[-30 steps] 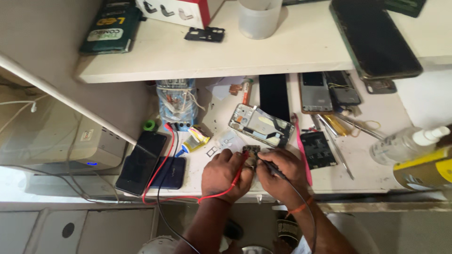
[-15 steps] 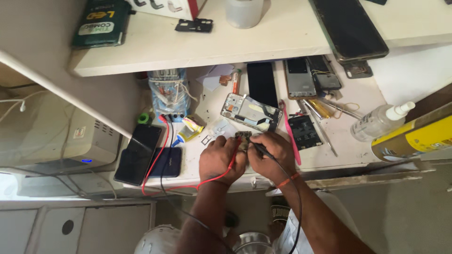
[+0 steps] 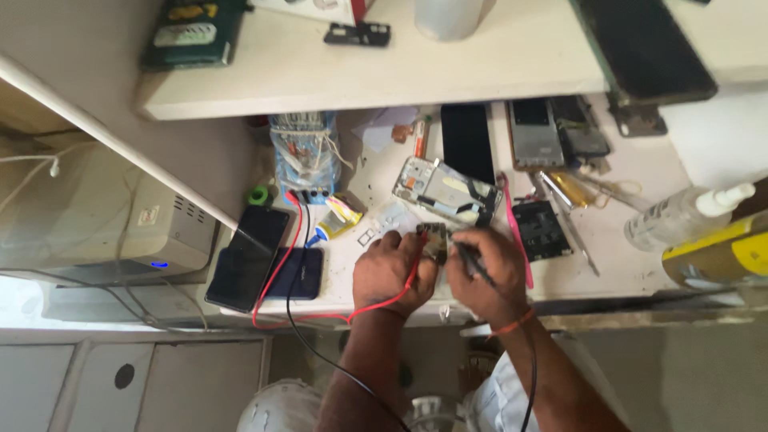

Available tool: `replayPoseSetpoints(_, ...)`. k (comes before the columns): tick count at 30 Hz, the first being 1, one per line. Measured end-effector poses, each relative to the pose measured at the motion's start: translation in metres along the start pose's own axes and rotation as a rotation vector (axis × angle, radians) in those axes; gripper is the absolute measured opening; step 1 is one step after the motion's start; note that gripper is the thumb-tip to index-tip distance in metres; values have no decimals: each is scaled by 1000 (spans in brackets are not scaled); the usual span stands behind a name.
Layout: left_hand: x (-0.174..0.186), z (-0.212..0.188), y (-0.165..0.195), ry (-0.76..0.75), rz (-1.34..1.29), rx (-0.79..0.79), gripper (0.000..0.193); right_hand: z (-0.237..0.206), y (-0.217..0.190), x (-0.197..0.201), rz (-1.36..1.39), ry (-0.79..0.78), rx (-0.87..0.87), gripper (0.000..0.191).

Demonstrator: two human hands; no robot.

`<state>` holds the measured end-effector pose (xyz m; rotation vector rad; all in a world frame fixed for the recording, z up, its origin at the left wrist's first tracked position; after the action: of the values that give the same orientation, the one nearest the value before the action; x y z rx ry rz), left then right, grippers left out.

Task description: The person holds multimeter probes against a disassembled phone motherboard on the workbench, probing components and repositioning the board and probes repeatedly. They then set the probes aside, pick up the phone chassis, and use tweezers to work on the phone's internal parts.

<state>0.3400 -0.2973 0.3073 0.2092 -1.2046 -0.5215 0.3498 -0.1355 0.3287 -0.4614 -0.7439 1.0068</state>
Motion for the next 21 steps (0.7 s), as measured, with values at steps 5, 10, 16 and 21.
replayPoseSetpoints(5, -3, 2, 1, -19, 40, 29, 30, -1, 14, 2, 71, 44, -145, 19)
replayPoseSetpoints(10, 1, 2, 4, 1, -3, 39, 32, -2, 13, 4, 112, 27, -120, 18)
replayPoseSetpoints(16, -1, 0, 2, -10, 19, 42, 30, -7, 17, 0, 125, -2, -139, 16)
replayPoseSetpoints(21, 2, 0, 5, 2, -21, 36, 28, -5, 19, 0, 103, 1, -169, 16)
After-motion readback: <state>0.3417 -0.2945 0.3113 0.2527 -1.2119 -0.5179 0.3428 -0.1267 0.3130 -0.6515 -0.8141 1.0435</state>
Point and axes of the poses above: each hand's wrist, its own z-axis towards the middle knuckle, its own x-axis out of the back of the hand, y = z × x, the point moved 3 cm from there along z, towards the middle knuckle, and after that the axes turned 3 degrees about z, right-handed, at the moved point
